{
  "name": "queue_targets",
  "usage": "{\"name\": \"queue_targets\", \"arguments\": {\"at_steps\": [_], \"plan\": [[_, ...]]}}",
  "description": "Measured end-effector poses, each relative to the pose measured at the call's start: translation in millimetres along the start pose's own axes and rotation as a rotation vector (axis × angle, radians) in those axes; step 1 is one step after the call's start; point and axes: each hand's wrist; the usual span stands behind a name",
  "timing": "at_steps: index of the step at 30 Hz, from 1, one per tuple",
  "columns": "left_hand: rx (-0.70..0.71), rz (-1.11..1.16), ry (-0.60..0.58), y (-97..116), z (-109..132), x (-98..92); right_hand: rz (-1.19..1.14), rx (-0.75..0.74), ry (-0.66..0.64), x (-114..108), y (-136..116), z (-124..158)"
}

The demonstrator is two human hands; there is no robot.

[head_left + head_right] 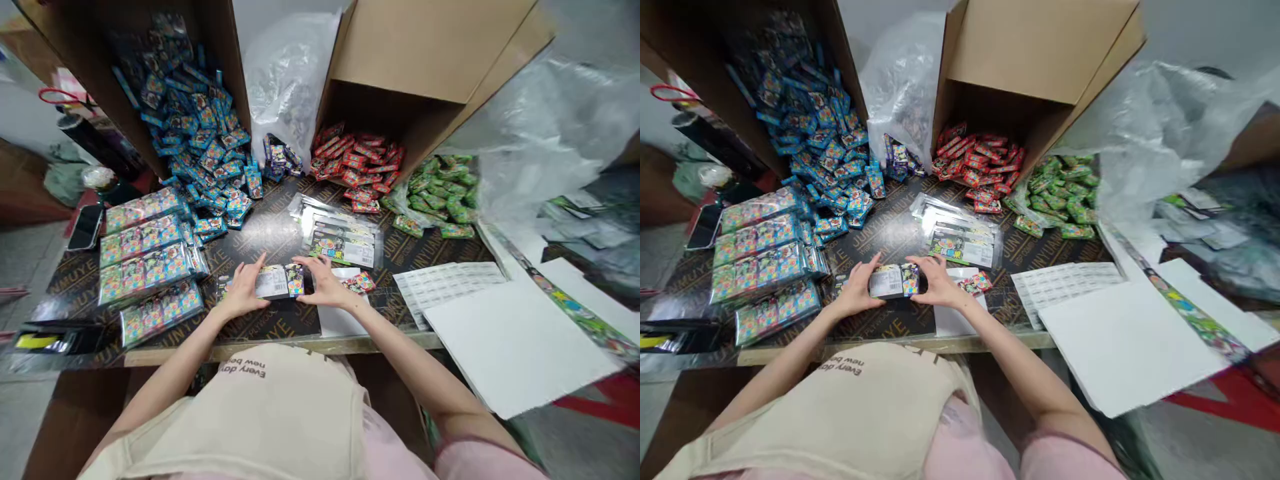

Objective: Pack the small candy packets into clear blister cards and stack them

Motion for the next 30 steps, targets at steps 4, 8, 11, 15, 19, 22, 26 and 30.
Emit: {"name": "queue_targets", "arguments": {"at_steps": [4,8,11,15,19,22,26,30], "plan": [[0.078,0.047,-0.044,4.7,3.1,-3.1,-0.069,-0.081,-0.068,-4.1,2.4,-5.1],[0.066,0.038,0.077,8.0,1.2,-8.9,-0.025,0.072,0.077,-4.3,-8.7,-7.7],[0.054,0.06,0.157,7.2,-2.0,-10.0,-0.097,0.083,0.057,-2.5,-22.9,-8.5],[0.059,0.04,0.164,-0.7,-4.8,-2.8,-0.122,0.073,0.058,-9.1,-5.2,-24.4],[0.067,-0.075,0.103,-14.1,-1.8,10.7,0.213,0.707,0.492,-35.3,79.5,-52.6],[0.088,-0.16,0.064,-23.4,3.0,20.3,0.367,1.157,0.536,-56.0,146.8,-63.9],[0.097,-0.175,0.054,-29.9,6.8,25.2,0.365,1.216,0.464,-67.5,179.6,-66.0],[0.048,-0.048,0.083,-19.0,2.4,20.3,0.154,0.779,0.605,-59.7,136.8,-66.7]]}}
Point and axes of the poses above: each hand's wrist, its own z-axis away from the middle knuckle, its own x-axis out of the palm, y = z × x, and after that the axes turned 13 degrees about z, right-handed
